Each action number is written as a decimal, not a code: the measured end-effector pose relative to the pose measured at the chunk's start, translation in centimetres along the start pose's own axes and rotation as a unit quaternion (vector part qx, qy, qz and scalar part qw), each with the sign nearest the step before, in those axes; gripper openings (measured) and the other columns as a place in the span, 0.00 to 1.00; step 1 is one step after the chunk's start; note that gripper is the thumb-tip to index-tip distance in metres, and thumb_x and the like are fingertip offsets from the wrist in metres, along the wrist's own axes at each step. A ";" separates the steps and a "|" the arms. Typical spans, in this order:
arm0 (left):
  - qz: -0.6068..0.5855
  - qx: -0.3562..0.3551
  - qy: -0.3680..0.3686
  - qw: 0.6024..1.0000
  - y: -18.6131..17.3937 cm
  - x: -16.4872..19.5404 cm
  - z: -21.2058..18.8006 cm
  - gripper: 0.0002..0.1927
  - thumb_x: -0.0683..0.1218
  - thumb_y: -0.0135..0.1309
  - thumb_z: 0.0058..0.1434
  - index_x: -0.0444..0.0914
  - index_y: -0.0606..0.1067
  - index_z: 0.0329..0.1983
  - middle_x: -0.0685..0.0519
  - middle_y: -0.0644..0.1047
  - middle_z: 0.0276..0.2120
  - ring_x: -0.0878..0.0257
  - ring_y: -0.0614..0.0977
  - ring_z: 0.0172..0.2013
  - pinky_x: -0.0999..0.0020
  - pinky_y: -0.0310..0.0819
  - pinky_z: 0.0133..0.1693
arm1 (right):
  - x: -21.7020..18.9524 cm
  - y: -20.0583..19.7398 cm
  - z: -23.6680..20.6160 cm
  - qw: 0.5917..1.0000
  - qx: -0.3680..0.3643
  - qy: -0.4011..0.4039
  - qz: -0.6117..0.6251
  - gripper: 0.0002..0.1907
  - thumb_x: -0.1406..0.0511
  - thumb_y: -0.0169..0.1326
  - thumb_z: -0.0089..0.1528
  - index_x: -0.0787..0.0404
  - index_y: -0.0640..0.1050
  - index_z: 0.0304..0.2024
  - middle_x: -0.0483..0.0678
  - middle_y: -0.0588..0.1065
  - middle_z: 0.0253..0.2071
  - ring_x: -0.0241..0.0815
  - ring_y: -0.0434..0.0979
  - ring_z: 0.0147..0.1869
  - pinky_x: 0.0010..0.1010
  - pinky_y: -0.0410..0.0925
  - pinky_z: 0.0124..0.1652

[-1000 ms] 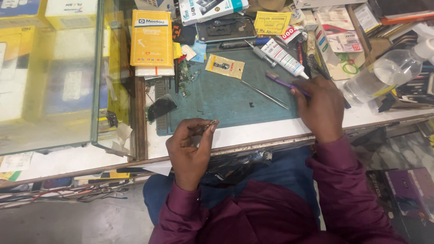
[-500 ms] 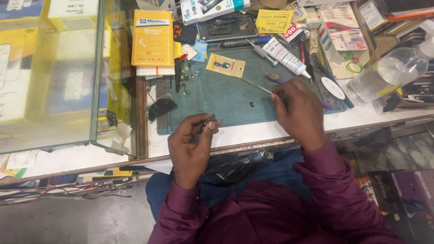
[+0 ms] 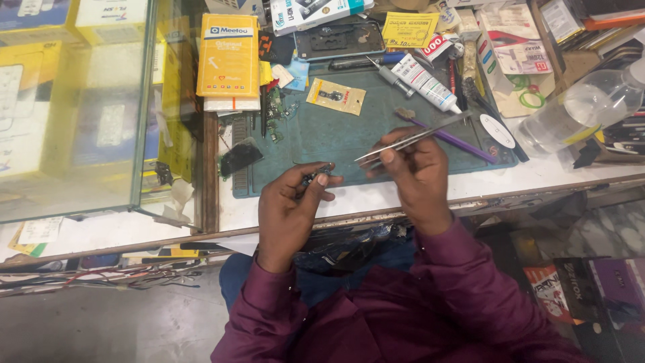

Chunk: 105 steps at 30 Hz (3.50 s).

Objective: The person sits at a repair bench cleaning a small phone component. They hold the part with tweezers and one hand, scrub it with a purple brush, spray liquid on it from a spray bottle, and continue brushing and picking at it throughout the clip.

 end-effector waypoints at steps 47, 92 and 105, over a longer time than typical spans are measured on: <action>0.345 0.113 0.227 0.904 -0.3 4.2 -2.5 0.06 0.41 0.64 0.59 0.42 0.82 0.40 0.56 0.84 0.35 0.62 0.84 0.32 0.67 0.65 0.37 | 2.6 3.0 -0.6 0.986 -0.141 0.086 -0.030 0.08 0.66 0.57 0.69 0.65 0.74 0.44 0.55 0.81 0.38 0.43 0.85 0.44 0.30 0.75 0.44; 0.348 0.121 0.224 0.902 -0.2 4.1 -2.6 0.05 0.41 0.65 0.57 0.42 0.82 0.37 0.58 0.85 0.37 0.65 0.84 0.32 0.67 0.64 0.36 | 1.9 2.1 -0.7 0.995 -0.099 0.012 -0.014 0.07 0.70 0.60 0.68 0.63 0.74 0.46 0.49 0.78 0.42 0.39 0.81 0.48 0.32 0.74 0.50; 0.361 0.119 0.230 0.896 -0.2 4.0 -2.8 0.07 0.39 0.64 0.55 0.42 0.81 0.37 0.58 0.85 0.37 0.65 0.84 0.33 0.67 0.65 0.37 | 1.3 3.0 -1.2 0.991 -0.084 -0.024 -0.098 0.07 0.73 0.58 0.67 0.64 0.75 0.46 0.48 0.77 0.42 0.37 0.80 0.47 0.29 0.74 0.49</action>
Point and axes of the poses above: each hand's wrist, its own z-axis towards the middle knuckle, its own y-axis out of the palm, x = y × z, the point moved 10 cm from there along z, towards the middle knuckle
